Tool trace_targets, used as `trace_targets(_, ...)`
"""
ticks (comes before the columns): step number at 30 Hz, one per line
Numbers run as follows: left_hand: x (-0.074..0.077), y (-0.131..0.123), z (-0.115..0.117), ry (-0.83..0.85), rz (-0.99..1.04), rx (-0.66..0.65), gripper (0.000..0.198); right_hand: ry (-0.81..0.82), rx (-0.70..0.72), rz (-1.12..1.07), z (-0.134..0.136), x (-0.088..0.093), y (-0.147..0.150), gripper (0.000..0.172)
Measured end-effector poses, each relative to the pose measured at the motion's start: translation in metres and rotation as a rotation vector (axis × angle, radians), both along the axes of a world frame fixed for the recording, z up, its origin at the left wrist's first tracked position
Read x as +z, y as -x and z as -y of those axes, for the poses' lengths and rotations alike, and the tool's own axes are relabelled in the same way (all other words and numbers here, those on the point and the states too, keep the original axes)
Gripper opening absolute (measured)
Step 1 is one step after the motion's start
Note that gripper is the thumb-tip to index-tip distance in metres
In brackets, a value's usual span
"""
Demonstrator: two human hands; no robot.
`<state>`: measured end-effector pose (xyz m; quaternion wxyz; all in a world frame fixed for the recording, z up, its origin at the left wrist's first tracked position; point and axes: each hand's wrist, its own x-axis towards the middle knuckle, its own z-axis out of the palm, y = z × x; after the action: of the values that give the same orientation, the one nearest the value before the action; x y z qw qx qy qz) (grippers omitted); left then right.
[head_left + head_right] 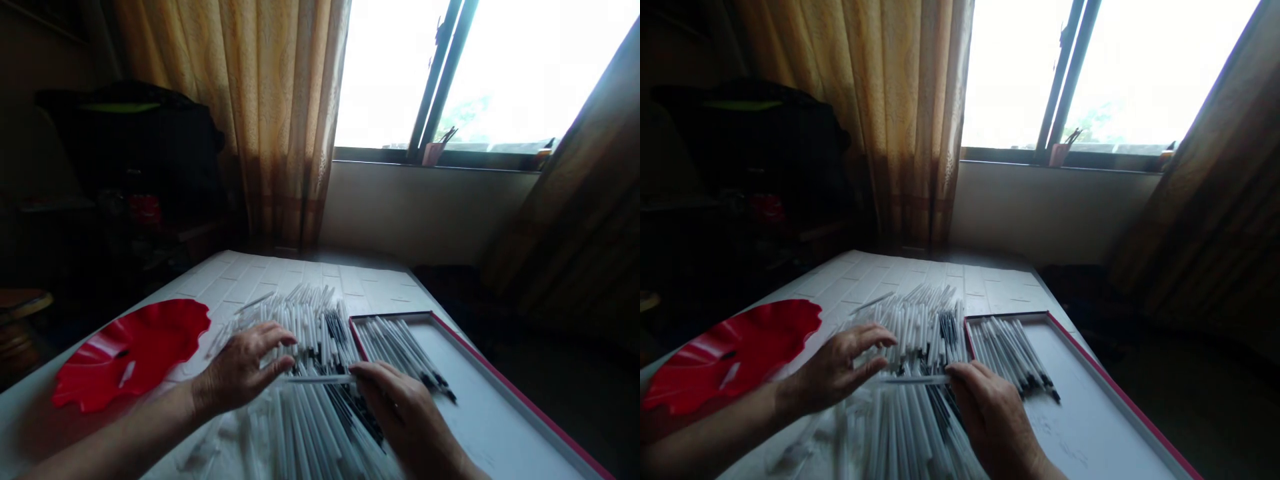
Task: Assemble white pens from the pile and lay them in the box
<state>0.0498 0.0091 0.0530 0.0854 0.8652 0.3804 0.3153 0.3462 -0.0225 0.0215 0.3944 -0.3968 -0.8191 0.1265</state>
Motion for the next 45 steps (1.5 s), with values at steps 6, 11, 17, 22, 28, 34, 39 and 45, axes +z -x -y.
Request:
trace_targets(6,-0.043,-0.016,0.019,-0.161,0.009,-0.09,0.027,0.14,-0.081,-0.178,0.001,-0.016,0.013,0.023)
trace_targets(11,-0.056,-0.01,0.024,-0.242,0.002,-0.047,0.026,0.49,-0.032,-0.371,0.004,-0.021,0.017,0.029)
trace_targets(17,-0.047,-0.01,0.025,-0.265,-0.061,-0.037,0.019,0.735,0.001,-0.592,0.007,-0.026,0.019,0.042)
trace_targets(22,-0.05,-0.009,0.022,-0.243,-0.073,-0.047,0.021,0.75,0.023,-0.484,0.006,-0.025,0.017,0.041)
trace_targets(28,-0.056,-0.007,0.021,-0.235,-0.127,-0.042,0.027,0.735,0.008,-0.428,0.005,-0.027,0.015,0.055)
trace_targets(34,-0.051,-0.007,0.021,-0.293,-0.078,-0.048,0.031,0.694,-0.009,-0.467,0.01,-0.03,0.015,0.045)
trace_targets(39,-0.056,-0.009,0.018,-0.321,-0.044,-0.045,0.031,0.61,0.003,-0.444,0.013,-0.034,0.012,0.031)
trace_targets(45,-0.053,-0.005,0.019,-0.325,-0.03,-0.045,0.032,0.46,0.03,-0.329,0.011,-0.03,0.011,0.017)
